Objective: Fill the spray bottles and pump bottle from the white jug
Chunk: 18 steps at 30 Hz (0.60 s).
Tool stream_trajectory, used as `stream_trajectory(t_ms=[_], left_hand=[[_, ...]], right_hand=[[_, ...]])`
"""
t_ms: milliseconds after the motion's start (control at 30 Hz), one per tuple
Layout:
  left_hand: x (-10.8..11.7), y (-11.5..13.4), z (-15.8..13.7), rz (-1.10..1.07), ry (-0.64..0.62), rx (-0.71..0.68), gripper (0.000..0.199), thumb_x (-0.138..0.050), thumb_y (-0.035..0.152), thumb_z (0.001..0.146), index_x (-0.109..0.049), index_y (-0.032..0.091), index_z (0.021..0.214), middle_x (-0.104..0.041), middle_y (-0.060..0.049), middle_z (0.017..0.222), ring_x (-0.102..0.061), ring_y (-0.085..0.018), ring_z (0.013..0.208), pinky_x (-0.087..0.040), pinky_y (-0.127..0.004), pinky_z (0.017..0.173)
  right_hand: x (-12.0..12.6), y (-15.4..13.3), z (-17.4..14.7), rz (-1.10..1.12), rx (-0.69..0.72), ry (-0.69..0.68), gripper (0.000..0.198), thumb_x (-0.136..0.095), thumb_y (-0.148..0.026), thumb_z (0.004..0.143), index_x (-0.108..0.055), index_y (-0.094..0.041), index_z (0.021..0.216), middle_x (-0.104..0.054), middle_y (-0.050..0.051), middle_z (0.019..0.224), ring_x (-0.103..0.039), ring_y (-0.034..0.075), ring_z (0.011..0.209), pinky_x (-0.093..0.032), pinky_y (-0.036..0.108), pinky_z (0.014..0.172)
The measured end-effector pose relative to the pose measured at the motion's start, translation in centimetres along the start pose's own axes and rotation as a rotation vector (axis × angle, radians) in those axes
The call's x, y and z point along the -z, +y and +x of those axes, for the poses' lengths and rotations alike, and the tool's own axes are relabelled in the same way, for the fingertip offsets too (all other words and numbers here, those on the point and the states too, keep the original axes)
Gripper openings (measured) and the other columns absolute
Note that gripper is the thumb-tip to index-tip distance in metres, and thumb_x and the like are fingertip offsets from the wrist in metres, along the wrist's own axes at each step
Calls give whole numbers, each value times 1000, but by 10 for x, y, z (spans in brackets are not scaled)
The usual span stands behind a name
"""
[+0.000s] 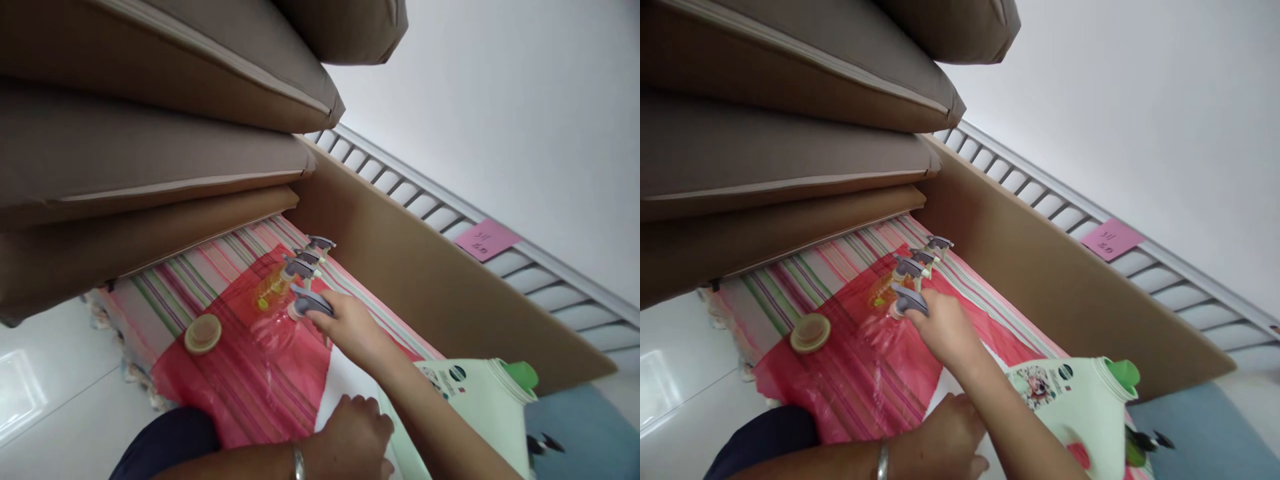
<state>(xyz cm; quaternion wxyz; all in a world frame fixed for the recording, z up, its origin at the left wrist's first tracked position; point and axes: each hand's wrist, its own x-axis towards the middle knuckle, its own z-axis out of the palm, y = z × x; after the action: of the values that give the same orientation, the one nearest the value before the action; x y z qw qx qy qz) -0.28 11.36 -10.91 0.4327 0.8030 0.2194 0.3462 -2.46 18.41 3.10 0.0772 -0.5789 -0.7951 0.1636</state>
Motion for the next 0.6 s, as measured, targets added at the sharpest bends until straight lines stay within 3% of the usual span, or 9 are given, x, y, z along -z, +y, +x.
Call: stream_trajectory(t_ms=[167,367,400,467,600], left_hand=[[-16,-5,-2,29,-20,95,37,-62,29,66,-60,20,102,-61,-11,100,-54,-29,92,-40,-43,83],[-21,-24,15,-470,-70,403,40,-66,23,55,-60,17,95,-62,-6,92,-56,-19,74,-45,-32,67],[-17,-25,19,-590,-74,415,49,-69,24,53,-57,17,101,-60,-7,98,-57,-19,75,-45,-32,68],[-7,-22,23,-837,-24,320,69,-72,29,54,-47,24,118,-50,-10,122,-55,-23,96,-44,-35,78],[9,3,23,-1088,61,217,92,-77,30,56,-27,40,133,-23,-7,146,-39,-27,122,-37,-38,92]], right_hand=[[52,48,-76,171,-286,185,21,-55,-39,74,-59,-19,70,-62,-1,57,-56,15,52,-41,26,54],[83,99,-181,591,-519,626,30,-64,-46,67,-62,-17,72,-63,2,61,-59,18,57,-46,30,61],[84,103,-195,654,-530,682,30,-65,-46,66,-62,-17,72,-62,2,60,-59,18,57,-46,30,60],[82,109,-215,743,-539,743,29,-68,-43,65,-62,-16,73,-62,1,60,-59,17,57,-47,29,61],[65,122,-229,884,-561,739,30,-70,-41,65,-62,-16,77,-62,0,60,-59,16,58,-48,28,61]])
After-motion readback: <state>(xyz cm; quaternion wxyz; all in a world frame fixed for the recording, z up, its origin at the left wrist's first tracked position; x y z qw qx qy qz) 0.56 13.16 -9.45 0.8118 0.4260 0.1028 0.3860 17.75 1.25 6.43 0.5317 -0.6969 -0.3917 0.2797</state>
